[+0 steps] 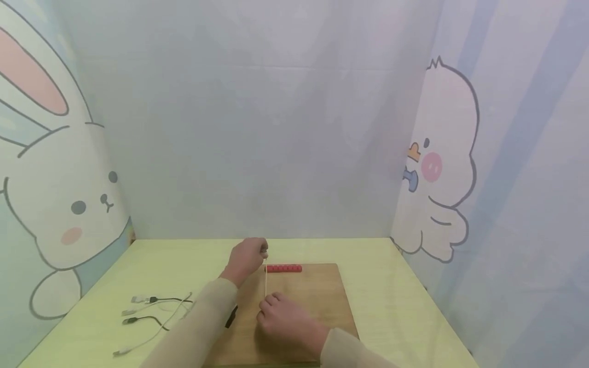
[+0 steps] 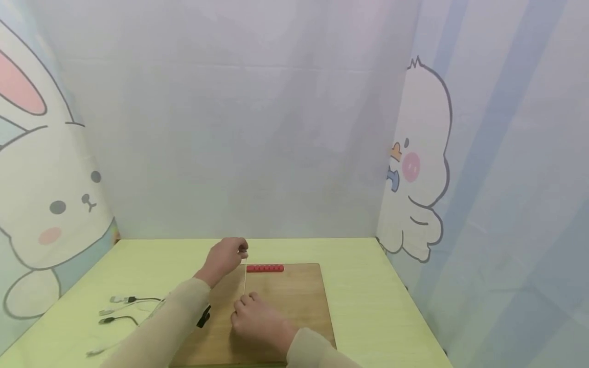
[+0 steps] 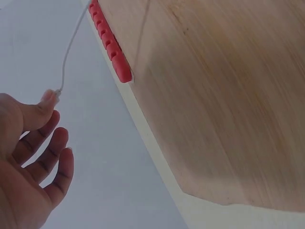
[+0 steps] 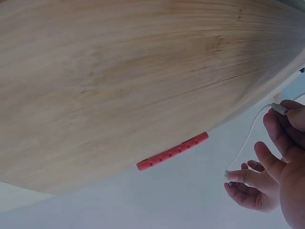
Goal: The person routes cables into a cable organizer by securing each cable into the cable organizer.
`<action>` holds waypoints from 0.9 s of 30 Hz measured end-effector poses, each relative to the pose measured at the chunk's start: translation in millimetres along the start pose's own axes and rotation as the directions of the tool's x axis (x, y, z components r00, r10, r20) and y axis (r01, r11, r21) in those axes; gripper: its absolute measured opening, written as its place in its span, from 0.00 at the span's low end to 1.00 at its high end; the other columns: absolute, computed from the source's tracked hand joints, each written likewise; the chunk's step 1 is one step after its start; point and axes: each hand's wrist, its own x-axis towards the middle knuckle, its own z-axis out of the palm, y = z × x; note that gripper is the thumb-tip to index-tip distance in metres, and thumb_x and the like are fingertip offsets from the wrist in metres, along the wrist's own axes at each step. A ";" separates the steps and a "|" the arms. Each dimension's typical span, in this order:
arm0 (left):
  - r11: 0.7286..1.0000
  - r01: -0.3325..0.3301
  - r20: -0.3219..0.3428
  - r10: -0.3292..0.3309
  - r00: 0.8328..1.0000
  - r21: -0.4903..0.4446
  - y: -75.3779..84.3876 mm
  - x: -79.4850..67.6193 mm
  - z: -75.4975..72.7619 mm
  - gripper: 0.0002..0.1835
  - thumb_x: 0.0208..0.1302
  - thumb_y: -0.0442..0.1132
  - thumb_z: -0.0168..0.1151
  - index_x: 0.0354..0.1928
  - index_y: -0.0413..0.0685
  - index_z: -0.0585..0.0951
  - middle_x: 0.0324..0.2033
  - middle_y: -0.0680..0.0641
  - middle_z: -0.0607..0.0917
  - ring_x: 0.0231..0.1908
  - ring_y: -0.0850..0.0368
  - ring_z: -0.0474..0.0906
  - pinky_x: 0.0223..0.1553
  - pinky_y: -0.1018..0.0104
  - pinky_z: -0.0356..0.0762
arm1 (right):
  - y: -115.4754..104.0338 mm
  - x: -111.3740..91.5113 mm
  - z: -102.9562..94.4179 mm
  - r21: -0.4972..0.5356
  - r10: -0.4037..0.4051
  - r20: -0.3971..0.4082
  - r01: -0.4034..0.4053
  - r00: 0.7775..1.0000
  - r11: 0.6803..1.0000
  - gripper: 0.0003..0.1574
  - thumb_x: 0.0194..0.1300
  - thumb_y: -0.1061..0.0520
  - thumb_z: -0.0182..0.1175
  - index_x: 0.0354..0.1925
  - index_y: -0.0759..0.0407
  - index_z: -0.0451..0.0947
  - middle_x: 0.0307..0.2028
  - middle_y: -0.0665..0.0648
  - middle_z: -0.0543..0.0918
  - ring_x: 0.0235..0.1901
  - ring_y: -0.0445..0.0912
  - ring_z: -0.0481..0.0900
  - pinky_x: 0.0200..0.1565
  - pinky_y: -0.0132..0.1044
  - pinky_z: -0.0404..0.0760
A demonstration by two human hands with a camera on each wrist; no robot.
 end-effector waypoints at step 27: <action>0.995 -0.050 0.040 0.047 0.998 0.082 -2.0 20.9 46.8 0.06 0.62 0.36 0.65 0.41 0.48 0.84 0.34 0.51 0.87 0.38 0.55 0.84 0.40 0.56 0.82 | 14.9 1.7 20.4 0.106 0.052 0.090 -0.062 0.995 0.992 0.07 0.71 0.49 0.57 0.45 0.44 0.79 0.39 0.42 0.82 0.40 0.37 0.78 0.52 0.35 0.78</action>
